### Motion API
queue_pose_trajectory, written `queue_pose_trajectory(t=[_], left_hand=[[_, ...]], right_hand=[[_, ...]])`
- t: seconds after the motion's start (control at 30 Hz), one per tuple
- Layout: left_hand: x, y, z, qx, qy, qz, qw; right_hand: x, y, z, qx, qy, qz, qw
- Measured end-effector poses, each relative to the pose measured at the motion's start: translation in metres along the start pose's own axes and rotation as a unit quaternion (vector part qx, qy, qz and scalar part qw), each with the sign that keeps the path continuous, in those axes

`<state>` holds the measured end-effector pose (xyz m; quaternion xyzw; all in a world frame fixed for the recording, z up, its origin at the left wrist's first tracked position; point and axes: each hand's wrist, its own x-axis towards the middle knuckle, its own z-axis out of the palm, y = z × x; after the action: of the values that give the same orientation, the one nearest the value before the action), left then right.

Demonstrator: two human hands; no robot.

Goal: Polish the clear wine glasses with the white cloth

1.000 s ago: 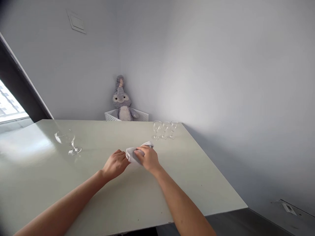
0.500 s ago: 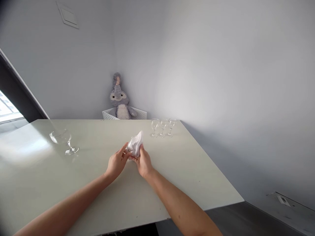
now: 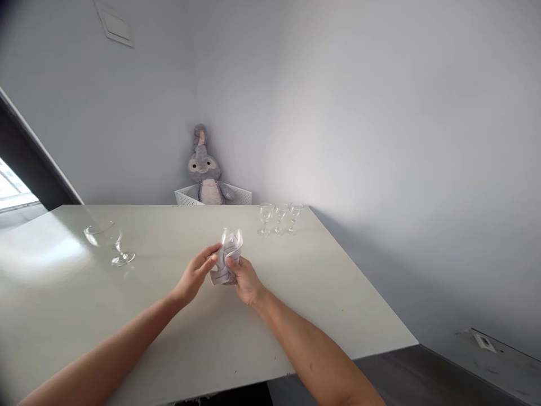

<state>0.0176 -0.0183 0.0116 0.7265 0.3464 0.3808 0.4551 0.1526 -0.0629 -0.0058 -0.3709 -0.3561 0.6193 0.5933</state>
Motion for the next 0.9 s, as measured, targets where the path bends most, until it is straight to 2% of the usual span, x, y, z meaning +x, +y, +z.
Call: queue_pose_trajectory(t=[0.1, 0.2, 0.27, 0.37, 0.43, 0.53, 0.6, 0.67, 0.73, 0.8, 0.9], left_hand=[[0.006, 0.006, -0.013, -0.090, -0.030, -0.057, 0.994], [0.009, 0.008, -0.020, -0.111, -0.057, -0.095, 0.988], [0.010, 0.006, -0.021, -0.120, -0.055, -0.105, 0.986], [0.010, 0.004, -0.020, -0.135, -0.019, -0.108, 0.985], [0.011, 0.002, -0.020, -0.134, -0.001, -0.106, 0.985], [0.012, -0.002, -0.022, -0.131, 0.013, -0.094, 0.987], [0.015, -0.005, -0.025, -0.174, 0.026, -0.091, 0.980], [0.018, -0.007, -0.028, -0.248, 0.054, -0.095, 0.962], [0.019, -0.007, -0.029, -0.309, 0.092, -0.092, 0.942], [0.016, -0.002, -0.024, -0.333, 0.120, -0.068, 0.933], [0.002, 0.011, -0.008, -0.303, 0.086, -0.001, 0.949]], right_hand=[[0.000, 0.002, -0.004, -0.065, -0.026, 0.015, 0.997], [0.000, 0.005, -0.006, -0.143, -0.042, 0.014, 0.989], [0.001, 0.006, -0.006, -0.171, -0.029, 0.010, 0.985], [0.003, 0.005, -0.004, -0.177, -0.005, 0.007, 0.984], [0.005, 0.003, -0.006, -0.170, 0.024, 0.002, 0.985], [0.007, -0.006, -0.015, -0.152, 0.108, -0.030, 0.982], [0.007, -0.014, -0.023, -0.137, 0.171, -0.072, 0.973], [0.005, -0.022, -0.028, -0.139, 0.203, -0.121, 0.962], [0.002, -0.025, -0.027, -0.159, 0.179, -0.142, 0.960], [-0.001, -0.022, -0.020, -0.166, 0.114, -0.114, 0.973], [0.001, -0.009, -0.010, -0.128, 0.056, -0.040, 0.989]])
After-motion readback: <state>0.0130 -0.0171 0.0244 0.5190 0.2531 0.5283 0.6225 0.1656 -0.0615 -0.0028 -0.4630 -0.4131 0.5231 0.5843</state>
